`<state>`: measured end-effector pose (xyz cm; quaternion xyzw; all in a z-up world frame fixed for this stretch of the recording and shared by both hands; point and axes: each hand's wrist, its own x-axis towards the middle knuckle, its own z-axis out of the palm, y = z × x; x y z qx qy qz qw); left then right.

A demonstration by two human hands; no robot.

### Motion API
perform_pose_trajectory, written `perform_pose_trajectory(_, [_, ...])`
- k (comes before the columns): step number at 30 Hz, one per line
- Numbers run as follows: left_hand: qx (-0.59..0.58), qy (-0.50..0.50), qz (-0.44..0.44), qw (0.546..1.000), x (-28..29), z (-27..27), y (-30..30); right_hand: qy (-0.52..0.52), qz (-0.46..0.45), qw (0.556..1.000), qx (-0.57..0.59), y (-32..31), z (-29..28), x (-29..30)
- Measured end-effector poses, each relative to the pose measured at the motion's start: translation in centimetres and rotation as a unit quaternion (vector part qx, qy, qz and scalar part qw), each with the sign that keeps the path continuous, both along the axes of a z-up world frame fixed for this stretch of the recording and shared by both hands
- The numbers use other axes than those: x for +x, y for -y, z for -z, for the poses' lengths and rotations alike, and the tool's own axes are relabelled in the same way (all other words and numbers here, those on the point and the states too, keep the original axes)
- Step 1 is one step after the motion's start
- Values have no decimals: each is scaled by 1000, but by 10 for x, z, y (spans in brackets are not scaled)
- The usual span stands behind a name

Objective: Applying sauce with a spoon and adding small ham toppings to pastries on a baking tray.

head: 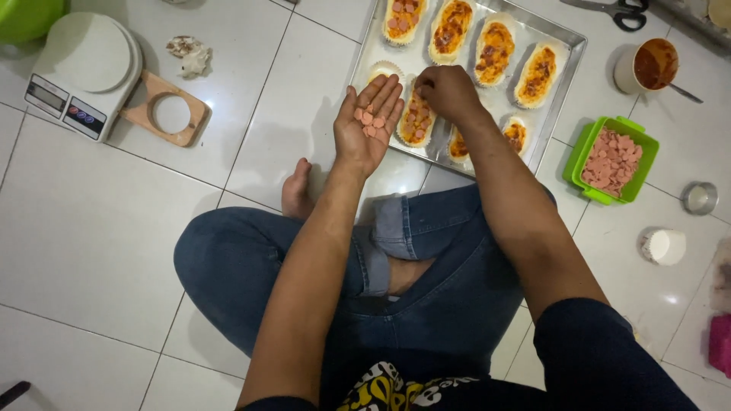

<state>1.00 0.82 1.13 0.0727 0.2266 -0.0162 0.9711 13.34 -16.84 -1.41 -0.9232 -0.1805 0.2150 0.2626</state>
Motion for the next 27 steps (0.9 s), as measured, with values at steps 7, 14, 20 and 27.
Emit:
perform_pose_trajectory(7, [6, 14, 8, 1000, -1, 2, 1, 137, -2, 989, 59, -1, 1, 1])
perform_pose_trajectory(14, [-19, 34, -11, 999, -3, 18, 1, 45, -112, 951, 285, -36, -97, -41])
perform_pose_trajectory(20, [16, 80, 11, 997, -5, 14, 2, 79, -227, 936, 259, -45, -92, -58])
perform_pose_trajectory(27, [15, 78, 12, 997, -5, 9, 3, 47, -177, 944, 274, -40, -93, -50])
